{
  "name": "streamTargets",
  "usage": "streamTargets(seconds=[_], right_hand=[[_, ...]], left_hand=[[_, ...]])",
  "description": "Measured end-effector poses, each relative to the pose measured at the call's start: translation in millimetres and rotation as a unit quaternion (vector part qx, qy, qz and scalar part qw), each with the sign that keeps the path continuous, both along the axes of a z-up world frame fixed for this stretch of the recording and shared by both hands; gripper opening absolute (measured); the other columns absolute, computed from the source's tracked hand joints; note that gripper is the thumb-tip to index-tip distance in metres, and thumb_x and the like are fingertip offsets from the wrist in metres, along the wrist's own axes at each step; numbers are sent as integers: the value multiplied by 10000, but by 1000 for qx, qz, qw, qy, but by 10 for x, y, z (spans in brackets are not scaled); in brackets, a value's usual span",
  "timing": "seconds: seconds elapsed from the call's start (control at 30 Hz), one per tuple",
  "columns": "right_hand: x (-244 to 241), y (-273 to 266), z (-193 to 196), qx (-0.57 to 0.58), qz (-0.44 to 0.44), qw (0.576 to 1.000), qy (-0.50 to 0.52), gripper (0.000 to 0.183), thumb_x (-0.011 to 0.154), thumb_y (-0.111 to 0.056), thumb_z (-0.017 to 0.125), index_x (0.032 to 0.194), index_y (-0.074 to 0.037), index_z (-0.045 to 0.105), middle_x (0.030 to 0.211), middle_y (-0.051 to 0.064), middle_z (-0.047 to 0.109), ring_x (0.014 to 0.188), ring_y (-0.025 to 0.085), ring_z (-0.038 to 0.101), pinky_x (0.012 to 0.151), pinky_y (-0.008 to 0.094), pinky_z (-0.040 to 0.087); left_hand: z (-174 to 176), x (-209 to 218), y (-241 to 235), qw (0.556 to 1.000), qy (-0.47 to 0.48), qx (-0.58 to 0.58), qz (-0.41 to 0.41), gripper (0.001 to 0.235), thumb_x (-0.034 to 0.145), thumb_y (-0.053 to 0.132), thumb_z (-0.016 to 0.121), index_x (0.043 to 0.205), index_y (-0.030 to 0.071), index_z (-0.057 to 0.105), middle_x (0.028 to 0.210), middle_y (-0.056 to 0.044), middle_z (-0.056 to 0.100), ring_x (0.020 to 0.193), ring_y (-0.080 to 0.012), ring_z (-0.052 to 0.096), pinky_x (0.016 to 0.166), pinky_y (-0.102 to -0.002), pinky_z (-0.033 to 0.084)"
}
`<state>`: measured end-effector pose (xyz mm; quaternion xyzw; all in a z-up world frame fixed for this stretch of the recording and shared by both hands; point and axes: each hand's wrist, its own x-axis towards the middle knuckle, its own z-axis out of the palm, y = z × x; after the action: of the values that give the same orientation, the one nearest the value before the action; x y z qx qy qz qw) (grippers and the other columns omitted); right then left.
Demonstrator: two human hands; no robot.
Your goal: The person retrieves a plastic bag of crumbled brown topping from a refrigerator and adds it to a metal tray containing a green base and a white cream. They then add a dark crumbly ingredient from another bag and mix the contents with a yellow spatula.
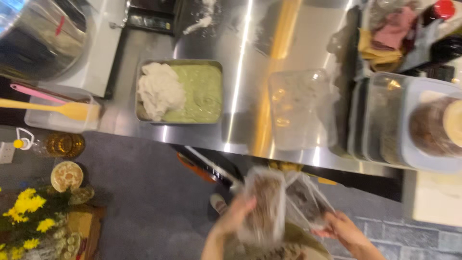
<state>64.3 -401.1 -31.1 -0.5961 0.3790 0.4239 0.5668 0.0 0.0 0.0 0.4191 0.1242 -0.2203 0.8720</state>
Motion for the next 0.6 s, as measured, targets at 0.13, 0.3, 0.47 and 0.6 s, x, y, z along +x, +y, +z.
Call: streamTargets(seconds=[0.13, 0.3, 0.47, 0.6], right_hand=[[313, 66, 434, 46, 26, 996, -75, 422, 986, -165, 482, 1237, 155, 595, 1117, 296, 735, 919, 369, 770, 780, 402, 644], [1072, 557, 582, 86, -25, 987, -134, 337, 979, -85, 495, 1205, 149, 583, 1174, 312, 686, 962, 346, 738, 828, 379, 633], [2453, 1238, 247, 169, -99, 967, -164, 116, 982, -64, 525, 988, 47, 558, 1001, 170, 659, 1019, 401, 747, 909, 424, 628], [3729, 2049, 26, 270, -127, 932, -206, 75, 988, -23, 528, 1033, 37, 522, 985, 138, 597, 947, 377, 704, 899, 501, 631]], left_hand=[[0, 910, -3, 983, 57, 159, 75, 809, 927, 487, 633, 1579, 72, 394, 1557, -130, 515, 1435, -266, 489, 1162, -401, 401], [-139, 1848, 93, 937, -3, 319, 143, 844, 982, 570, 530, 1612, 71, 272, 1627, -132, 382, 1497, -298, 362, 1184, -411, 294], [-311, 2257, 245, 871, -35, 479, 101, 857, 946, 636, 388, 1617, 108, 313, 1554, -177, 501, 1416, -367, 478, 1151, -412, 363], [-378, 2509, 366, 858, -16, 512, 40, 860, 989, 667, 426, 1571, 36, 373, 1565, -257, 470, 1448, -408, 455, 1191, -440, 357]])
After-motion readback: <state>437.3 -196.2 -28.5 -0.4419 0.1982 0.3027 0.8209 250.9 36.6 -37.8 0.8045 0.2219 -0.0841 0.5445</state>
